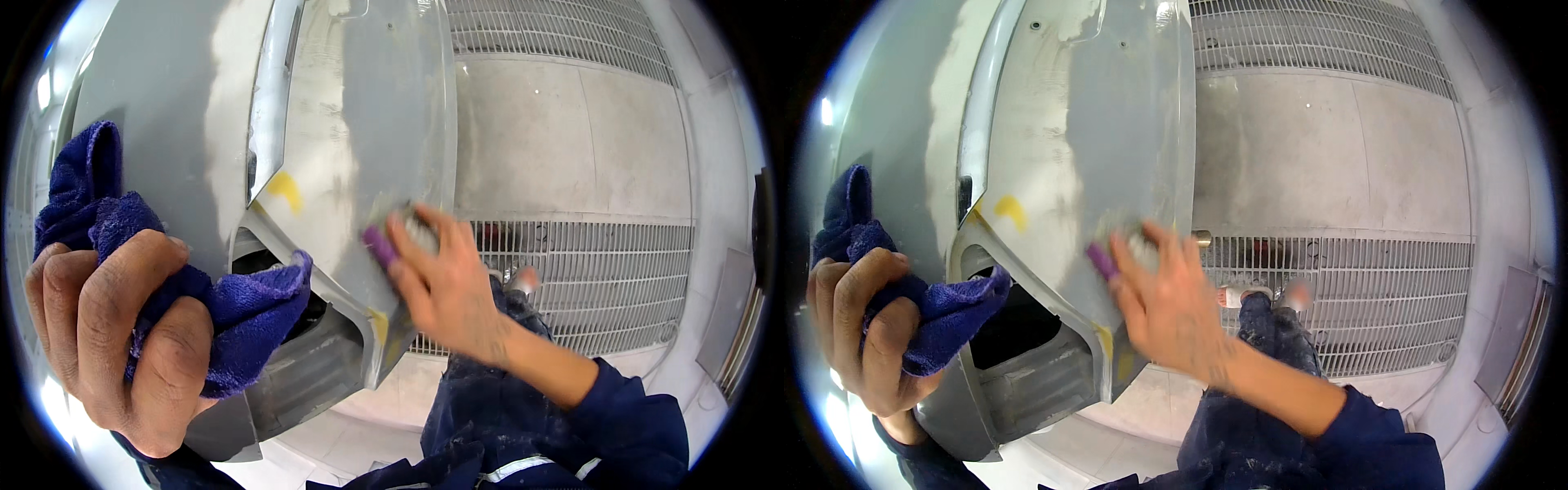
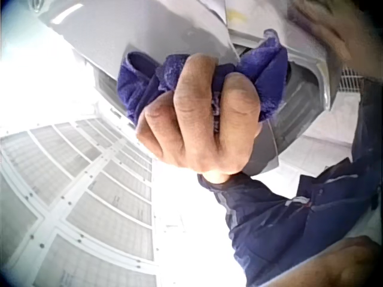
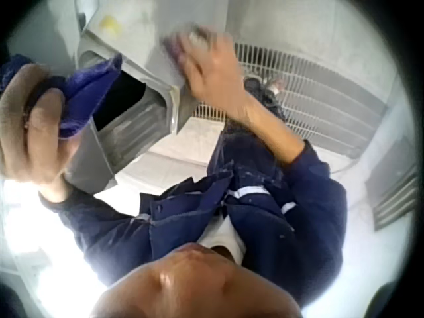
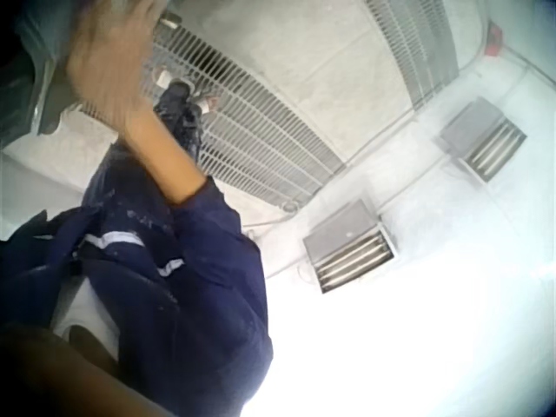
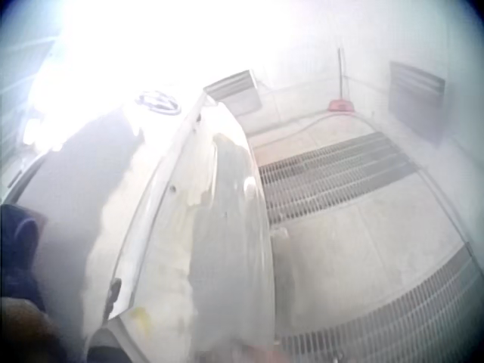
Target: The person sands the front hood of a white car using a purple sanding block and wipes the surface with a blue cloth. The person repeatedly sands and wipes the hood area, focusing on smoothing the surface.
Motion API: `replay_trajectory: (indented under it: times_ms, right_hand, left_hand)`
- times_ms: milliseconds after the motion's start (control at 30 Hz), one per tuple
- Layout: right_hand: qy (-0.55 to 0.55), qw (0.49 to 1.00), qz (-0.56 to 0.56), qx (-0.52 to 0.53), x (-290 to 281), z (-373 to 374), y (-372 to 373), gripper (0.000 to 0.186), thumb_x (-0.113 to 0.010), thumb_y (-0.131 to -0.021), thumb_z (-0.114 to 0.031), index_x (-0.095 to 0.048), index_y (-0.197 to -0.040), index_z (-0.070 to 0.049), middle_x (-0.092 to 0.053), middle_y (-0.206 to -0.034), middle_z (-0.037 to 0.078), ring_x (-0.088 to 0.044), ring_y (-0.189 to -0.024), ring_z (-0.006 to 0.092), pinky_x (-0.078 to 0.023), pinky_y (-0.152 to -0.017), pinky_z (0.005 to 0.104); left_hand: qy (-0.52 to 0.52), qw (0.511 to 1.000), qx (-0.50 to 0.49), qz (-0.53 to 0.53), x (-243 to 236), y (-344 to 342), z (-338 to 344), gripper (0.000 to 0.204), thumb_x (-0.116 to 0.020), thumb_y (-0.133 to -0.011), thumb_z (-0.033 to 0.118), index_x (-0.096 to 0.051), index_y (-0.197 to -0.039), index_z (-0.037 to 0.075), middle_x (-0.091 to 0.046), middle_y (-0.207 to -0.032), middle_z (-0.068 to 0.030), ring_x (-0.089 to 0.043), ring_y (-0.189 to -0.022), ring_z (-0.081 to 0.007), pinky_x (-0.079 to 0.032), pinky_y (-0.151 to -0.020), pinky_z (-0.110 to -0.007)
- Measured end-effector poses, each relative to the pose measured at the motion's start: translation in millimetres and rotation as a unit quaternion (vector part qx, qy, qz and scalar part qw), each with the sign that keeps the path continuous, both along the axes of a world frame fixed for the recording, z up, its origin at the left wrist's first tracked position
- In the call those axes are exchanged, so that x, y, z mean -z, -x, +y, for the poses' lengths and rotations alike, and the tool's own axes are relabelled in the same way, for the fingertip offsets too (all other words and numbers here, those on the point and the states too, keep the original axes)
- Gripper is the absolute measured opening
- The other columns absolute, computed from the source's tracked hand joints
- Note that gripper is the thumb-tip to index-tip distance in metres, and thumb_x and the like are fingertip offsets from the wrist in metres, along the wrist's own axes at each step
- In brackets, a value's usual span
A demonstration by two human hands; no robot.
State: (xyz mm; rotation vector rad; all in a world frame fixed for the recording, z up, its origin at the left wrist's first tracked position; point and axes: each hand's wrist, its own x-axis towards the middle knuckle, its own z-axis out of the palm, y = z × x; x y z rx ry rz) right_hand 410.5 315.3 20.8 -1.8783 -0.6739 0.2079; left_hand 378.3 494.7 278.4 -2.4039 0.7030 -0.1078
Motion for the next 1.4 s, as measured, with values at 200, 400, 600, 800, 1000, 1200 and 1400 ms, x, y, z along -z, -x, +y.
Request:
replay_trajectory:
  times_ms: [200,400,600,800,1000,1200,1400]
  right_hand:
    - [0.023,0.994,0.104,0.001,-17,-3,21,0.052,-0.065,-0.097,-0.031,-0.059,-0.137,0.001,-0.051,-0.12,0.037,-0.057,-0.102,0.0499,-0.048,-0.09,0.054]
    - [-0.067,0.958,-0.123,0.25,35,78,-73,0.053,-0.068,-0.092,-0.029,-0.063,-0.136,-0.001,-0.053,-0.123,0.033,-0.058,-0.104,0.0459,-0.047,-0.087,0.0495]
    - [-0.187,0.959,-0.156,0.145,30,68,-63,0.055,-0.074,-0.084,-0.021,-0.065,-0.134,0.002,-0.054,-0.126,0.028,-0.058,-0.105,0.0397,-0.048,-0.089,0.0453]
    - [-0.211,0.951,-0.154,0.162,11,75,-48,0.058,-0.076,-0.082,-0.017,-0.064,-0.136,0.001,-0.054,-0.129,0.029,-0.057,-0.105,0.0385,-0.048,-0.087,0.0439]
    - [-0.117,0.962,-0.093,0.229,43,69,-105,0.06,-0.076,-0.086,-0.023,-0.062,-0.14,-0.001,-0.05,-0.133,0.033,-0.055,-0.113,0.0444,-0.046,-0.098,0.0485]
    - [-0.132,0.986,-0.066,0.079,2,42,-41,0.053,-0.075,-0.086,-0.018,-0.065,-0.134,0.003,-0.048,-0.133,0.031,-0.056,-0.107,0.04,-0.05,-0.086,0.0429]
    - [-0.112,0.993,-0.032,0.002,-19,20,-12,0.056,-0.074,-0.085,-0.02,-0.063,-0.135,0.003,-0.054,-0.127,0.037,-0.058,-0.11,0.048,-0.047,-0.093,0.0516]
  left_hand:
    - [0.004,1.0,0.014,-0.003,15,-4,6,0.039,-0.068,-0.091,0.057,-0.064,-0.096,0.019,-0.071,-0.106,-0.0127,-0.069,-0.092,-0.0305,-0.054,-0.086,-0.047]
    - [0.01,1.0,0.021,0.001,6,-6,5,0.043,-0.068,-0.09,0.058,-0.064,-0.098,0.016,-0.071,-0.104,-0.0151,-0.069,-0.089,-0.0307,-0.055,-0.08,-0.043]
    - [0.016,0.999,0.003,0.051,-3,-8,2,0.052,-0.07,-0.084,0.062,-0.064,-0.099,0.013,-0.07,-0.108,-0.0175,-0.068,-0.088,-0.0294,-0.055,-0.076,-0.043]
    - [-0.016,0.995,-0.026,0.095,-17,-4,-3,0.053,-0.075,-0.086,0.052,-0.06,-0.117,0.011,-0.067,-0.119,-0.0188,-0.069,-0.097,-0.0308,-0.055,-0.085,-0.046]
    - [-0.014,0.998,-0.053,0.013,-15,-4,11,0.059,-0.074,-0.091,0.043,-0.061,-0.134,0.006,-0.065,-0.129,-0.0198,-0.068,-0.112,-0.0329,-0.052,-0.1,-0.049]
    - [-0.089,0.994,-0.052,0.037,-30,-6,2,0.05,-0.06,-0.1,0.049,-0.071,-0.121,0.005,-0.066,-0.12,-0.0191,-0.069,-0.099,-0.0298,-0.056,-0.089,-0.045]
    - [-0.108,0.99,-0.015,0.092,-37,3,4,0.04,-0.059,-0.099,0.038,-0.07,-0.11,0.002,-0.067,-0.105,-0.022,-0.068,-0.095,-0.0372,-0.053,-0.09,-0.057]
